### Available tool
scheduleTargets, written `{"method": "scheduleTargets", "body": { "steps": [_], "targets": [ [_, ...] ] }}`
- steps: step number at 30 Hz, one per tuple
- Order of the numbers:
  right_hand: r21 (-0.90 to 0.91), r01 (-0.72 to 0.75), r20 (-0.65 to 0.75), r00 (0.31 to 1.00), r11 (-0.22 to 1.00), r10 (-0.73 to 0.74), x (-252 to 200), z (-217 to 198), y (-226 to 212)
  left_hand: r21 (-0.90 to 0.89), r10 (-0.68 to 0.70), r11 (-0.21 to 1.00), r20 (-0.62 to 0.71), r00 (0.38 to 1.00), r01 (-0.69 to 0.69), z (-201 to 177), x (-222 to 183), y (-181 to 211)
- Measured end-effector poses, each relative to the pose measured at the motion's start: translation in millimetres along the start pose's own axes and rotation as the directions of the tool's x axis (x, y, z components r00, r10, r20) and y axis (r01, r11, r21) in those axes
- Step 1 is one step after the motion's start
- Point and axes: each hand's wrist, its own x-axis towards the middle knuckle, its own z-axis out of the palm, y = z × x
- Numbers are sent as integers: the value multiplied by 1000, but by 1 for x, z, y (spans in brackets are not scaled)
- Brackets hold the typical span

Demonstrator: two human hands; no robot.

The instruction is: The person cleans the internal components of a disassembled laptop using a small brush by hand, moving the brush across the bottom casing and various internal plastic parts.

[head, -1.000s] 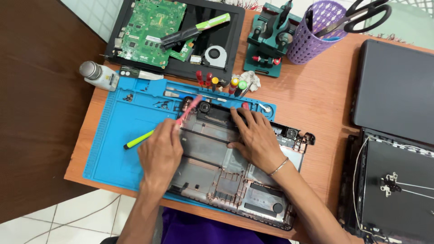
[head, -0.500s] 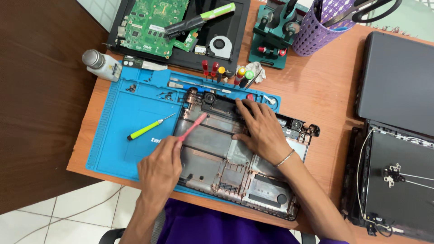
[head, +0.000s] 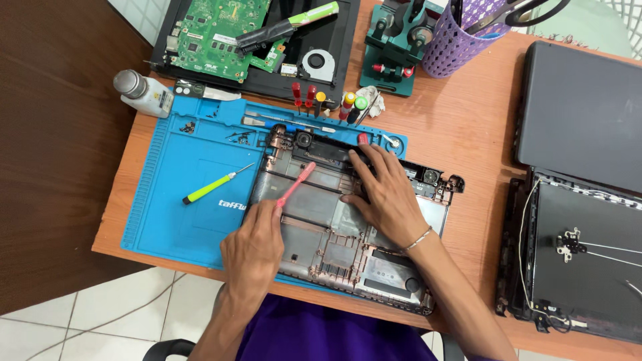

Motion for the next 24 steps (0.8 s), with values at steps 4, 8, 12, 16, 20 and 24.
{"method": "scheduleTargets", "body": {
  "steps": [4, 8, 12, 16, 20, 24],
  "targets": [
    [-17, -19, -10, 1000, 1000, 19, -6, -1, 1, -41, 92, 995, -12, 996, -92, 7, -6, 5],
    [14, -26, -17, 1000, 1000, 26, -9, 1, 4, -24, -63, 997, 119, 991, 66, 8, -1, 2],
    [-1, -4, -23, 1000, 1000, 4, -11, 3, 7, -24, 20, 1000, 20, 1000, -19, 6, -4, 4],
    [-2, -14, -11, 1000, 1000, 14, -11, 4, 7, -102, -23, 995, 7, 1000, 23, 3, -1, 6],
    [23, -12, -7, 1000, 1000, 12, -10, 0, 5, -46, 31, 998, -8, 999, -32, 4, 2, 10],
    [65, -35, 3, 999, 997, 35, -14, -13, 5, -60, -17, 998, 37, 999, 19, 0, 3, 10]
  ]
}}
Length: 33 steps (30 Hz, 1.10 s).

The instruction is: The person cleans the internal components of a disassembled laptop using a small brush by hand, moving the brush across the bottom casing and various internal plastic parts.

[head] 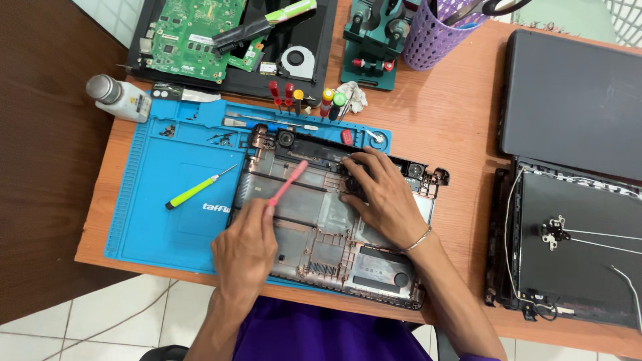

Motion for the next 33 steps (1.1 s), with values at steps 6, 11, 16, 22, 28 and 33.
{"method": "scheduleTargets", "body": {
  "steps": [6, 11, 16, 22, 28, 33],
  "targets": [
    [-2, -29, -10, 1000, 1000, 29, -12, -17, 6, -16, 115, 993, 13, 993, -114, 14, -1, 11],
    [33, -59, -29, 998, 998, 60, -28, -19, 13, -8, 103, 995, 56, 993, -102, 14, -3, 14],
    [59, -65, -60, 996, 996, 68, -32, -17, 13, 25, 107, 994, 61, 992, -109, 8, 1, 16],
    [86, -65, -70, 995, 994, 71, -34, -17, 12, -50, 87, 995, 117, 989, -82, 7, 3, 22],
    [130, -97, -77, 991, 987, 108, -37, -17, 17, -57, 126, 991, 130, 983, -120, 1, -2, 28],
    [86, -79, -104, 991, 993, 88, -39, -13, 19, -45, 138, 990, 173, 975, -132, -8, 2, 25]
  ]
}}
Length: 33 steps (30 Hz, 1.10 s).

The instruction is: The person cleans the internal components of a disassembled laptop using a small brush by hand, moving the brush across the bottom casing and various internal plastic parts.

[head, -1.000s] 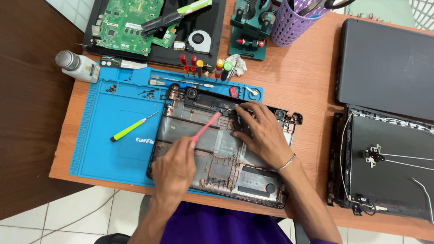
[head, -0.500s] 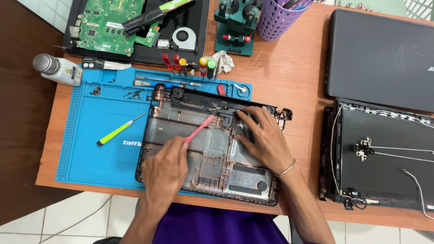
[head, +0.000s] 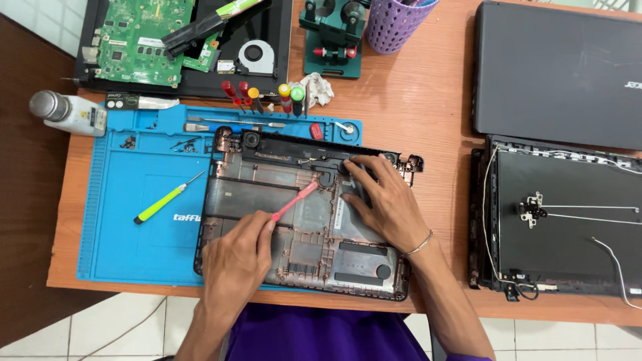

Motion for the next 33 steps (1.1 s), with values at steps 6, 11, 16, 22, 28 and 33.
{"method": "scheduleTargets", "body": {
  "steps": [6, 11, 16, 22, 28, 33],
  "targets": [
    [12, -15, 13, 1000, 1000, 15, -1, 1, 1, 19, 23, 1000, 42, 999, -23, -7, 6, -4],
    [12, -7, 2, 1000, 1000, 7, 0, 0, 1, 31, 32, 999, 32, 999, -33, -7, 3, -5],
    [7, -17, 5, 1000, 1000, 17, -1, 0, 2, 21, 105, 994, 32, 994, -106, 6, -2, -9],
    [23, -31, 8, 999, 999, 31, -3, 3, 4, -19, 92, 996, 123, 988, -90, 9, 3, -20],
    [7, 7, 6, 1000, 1000, -7, -5, 5, 7, -35, 173, 985, 129, 976, -170, 12, 11, -23],
    [17, -15, 21, 1000, 1000, 14, -4, 5, 9, -50, 182, 983, 162, 970, -176, 4, 13, -22]
  ]
}}
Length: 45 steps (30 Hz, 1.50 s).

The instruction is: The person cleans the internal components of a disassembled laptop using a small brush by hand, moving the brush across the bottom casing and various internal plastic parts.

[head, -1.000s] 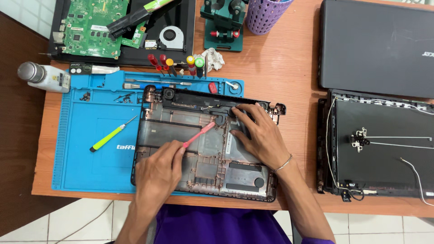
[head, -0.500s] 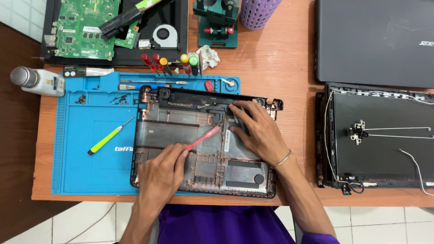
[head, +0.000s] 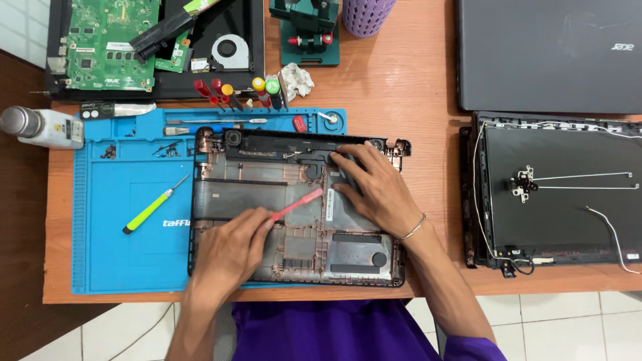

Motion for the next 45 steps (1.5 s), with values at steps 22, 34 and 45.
{"method": "scheduleTargets", "body": {
  "steps": [22, 34, 45],
  "targets": [
    [21, 33, -39, 999, 999, -32, 0, -1, -1, -9, 47, 999, 94, 994, -46, -18, -17, 9],
    [-14, 43, -31, 999, 999, -43, -1, 2, 1, 66, -17, 998, 239, 971, 1, -22, -15, 16],
    [71, -1, 2, 1000, 997, 1, -2, -10, 2, 31, 129, 989, 251, 959, -141, -15, 7, 12]
  ]
}}
